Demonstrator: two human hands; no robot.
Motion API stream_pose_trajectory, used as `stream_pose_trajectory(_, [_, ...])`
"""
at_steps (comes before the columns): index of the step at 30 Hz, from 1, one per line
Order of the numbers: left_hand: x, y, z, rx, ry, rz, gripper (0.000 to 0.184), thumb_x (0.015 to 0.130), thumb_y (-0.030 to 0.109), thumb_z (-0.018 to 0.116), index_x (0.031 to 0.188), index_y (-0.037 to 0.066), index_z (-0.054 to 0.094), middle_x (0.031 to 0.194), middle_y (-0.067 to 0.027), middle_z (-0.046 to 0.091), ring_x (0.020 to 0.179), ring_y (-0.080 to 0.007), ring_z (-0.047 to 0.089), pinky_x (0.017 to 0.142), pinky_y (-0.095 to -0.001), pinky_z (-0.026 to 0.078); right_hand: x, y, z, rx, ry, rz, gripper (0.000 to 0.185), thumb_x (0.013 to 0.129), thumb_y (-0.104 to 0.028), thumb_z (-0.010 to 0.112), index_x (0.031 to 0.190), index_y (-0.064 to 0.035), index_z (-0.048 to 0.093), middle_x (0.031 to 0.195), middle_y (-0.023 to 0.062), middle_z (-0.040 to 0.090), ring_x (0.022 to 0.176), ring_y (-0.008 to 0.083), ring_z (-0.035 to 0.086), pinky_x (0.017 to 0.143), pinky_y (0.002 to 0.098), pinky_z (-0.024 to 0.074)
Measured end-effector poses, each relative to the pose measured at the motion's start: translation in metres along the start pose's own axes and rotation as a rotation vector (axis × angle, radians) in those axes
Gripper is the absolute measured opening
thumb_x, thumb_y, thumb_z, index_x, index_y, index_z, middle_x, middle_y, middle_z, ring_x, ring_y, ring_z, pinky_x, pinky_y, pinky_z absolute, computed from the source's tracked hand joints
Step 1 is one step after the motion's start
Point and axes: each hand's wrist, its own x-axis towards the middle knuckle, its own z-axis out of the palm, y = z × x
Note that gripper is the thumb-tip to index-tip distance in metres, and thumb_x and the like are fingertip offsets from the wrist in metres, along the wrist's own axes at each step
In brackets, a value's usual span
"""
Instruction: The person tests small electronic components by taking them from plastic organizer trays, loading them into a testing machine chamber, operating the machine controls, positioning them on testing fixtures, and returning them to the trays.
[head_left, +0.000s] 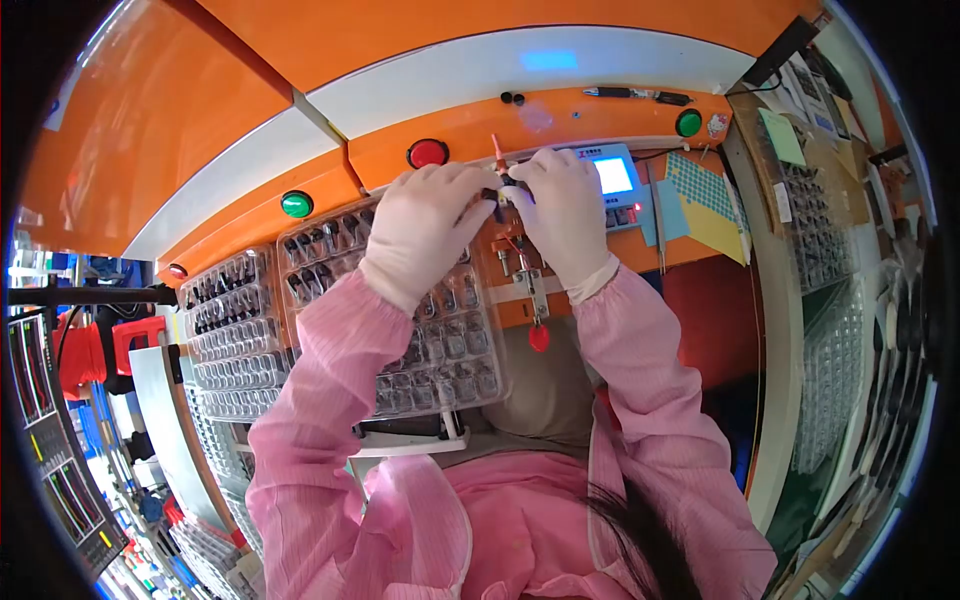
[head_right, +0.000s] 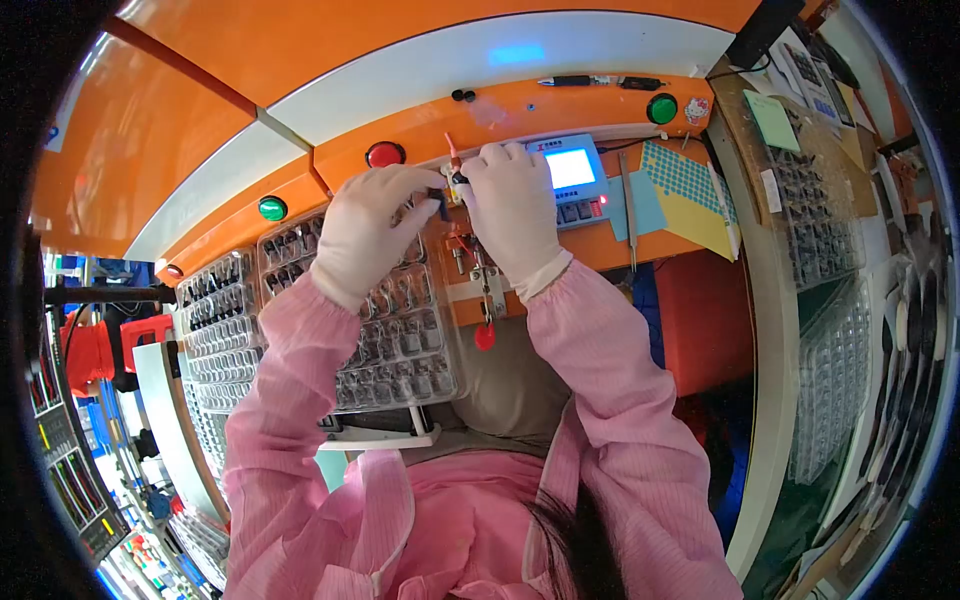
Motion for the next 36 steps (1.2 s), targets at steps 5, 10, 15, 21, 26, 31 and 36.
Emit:
stream_pose_trajectory(5, [0.015, -0.013, 0.026, 0.195, 0.011, 0.170, 0.014, 0.080, 0.018, 0.065, 0.092, 0.013, 0.062, 0.085, -0.0039, 0.060, 0.081, -0.0238, 0.060, 0.071, -0.0367, 0.048, -0.011, 0.011, -0.028, 0.121, 0.163, 0.094, 0.020, 0.071, -0.006, 0.076, 0.087, -0.0061, 0.065, 0.084, 0.0057, 0.060, 0.077, 0.0234, 0.058, 0.071, 0.0341, 0.0464])
stream_pose_trajectory(10, [0.022, -0.018, 0.043, 0.280, 0.047, 0.201, 0.010, 0.079, 0.018, 0.065, 0.087, 0.013, 0.063, 0.083, -0.0035, 0.057, 0.079, -0.0232, 0.059, 0.070, -0.0364, 0.047, -0.031, 0.007, -0.070, 0.436, 0.216, 0.321, 0.023, 0.069, 0.006, 0.072, 0.088, -0.0021, 0.063, 0.089, 0.0071, 0.061, 0.083, 0.0187, 0.059, 0.076, 0.0304, 0.0470])
stream_pose_trajectory(15, [0.024, -0.015, 0.042, 0.302, 0.006, 0.141, 0.010, 0.078, 0.020, 0.066, 0.086, 0.014, 0.065, 0.084, -0.0026, 0.058, 0.081, -0.0230, 0.059, 0.071, -0.0371, 0.048, -0.057, -0.020, -0.083, 0.819, 0.150, 0.288, 0.023, 0.071, 0.012, 0.064, 0.092, 0.0014, 0.060, 0.089, 0.0083, 0.059, 0.083, 0.0165, 0.058, 0.075, 0.0280, 0.0472])
stream_pose_trajectory(21, [0.022, -0.015, 0.040, 0.253, -0.062, 0.041, 0.015, 0.079, 0.023, 0.066, 0.091, 0.016, 0.069, 0.084, -0.0022, 0.061, 0.086, -0.0235, 0.059, 0.074, -0.0381, 0.049, -0.090, -0.079, -0.070, 1.236, -0.098, 0.461, 0.024, 0.074, 0.013, 0.056, 0.096, 0.0014, 0.056, 0.087, 0.0075, 0.056, 0.070, 0.0120, 0.054, 0.065, 0.0246, 0.0457])
stream_pose_trajectory(26, [0.017, -0.016, 0.043, 0.234, -0.042, 0.047, 0.016, 0.079, 0.025, 0.066, 0.091, 0.016, 0.070, 0.083, -0.0024, 0.064, 0.088, -0.0234, 0.060, 0.076, -0.0381, 0.049, -0.064, -0.077, -0.059, 1.022, 0.079, 0.685, 0.015, 0.086, 0.003, 0.050, 0.100, -0.0011, 0.054, 0.075, 0.0013, 0.049, 0.053, 0.0061, 0.043, 0.049, 0.0198, 0.0348])
stream_pose_trajectory(31, [0.014, -0.016, 0.045, 0.199, -0.005, 0.026, 0.018, 0.078, 0.026, 0.066, 0.092, 0.016, 0.071, 0.084, -0.0029, 0.065, 0.089, -0.0233, 0.060, 0.078, -0.0377, 0.050, -0.045, -0.063, -0.044, 1.660, 0.164, 0.920, 0.015, 0.093, -0.008, 0.044, 0.104, -0.0028, 0.054, 0.068, -0.0024, 0.042, 0.048, 0.0039, 0.031, 0.044, 0.0189, 0.0229])
stream_pose_trajectory(36, [0.009, -0.019, 0.047, 0.157, 0.038, 0.001, 0.021, 0.077, 0.026, 0.067, 0.095, 0.016, 0.071, 0.085, -0.0033, 0.066, 0.090, -0.0239, 0.061, 0.080, -0.0374, 0.050, -0.048, -0.062, -0.035, 1.580, 0.133, 0.814, 0.019, 0.095, -0.014, 0.045, 0.107, -0.0039, 0.055, 0.064, -0.0042, 0.038, 0.049, 0.0019, 0.027, 0.045, 0.0181, 0.0187])
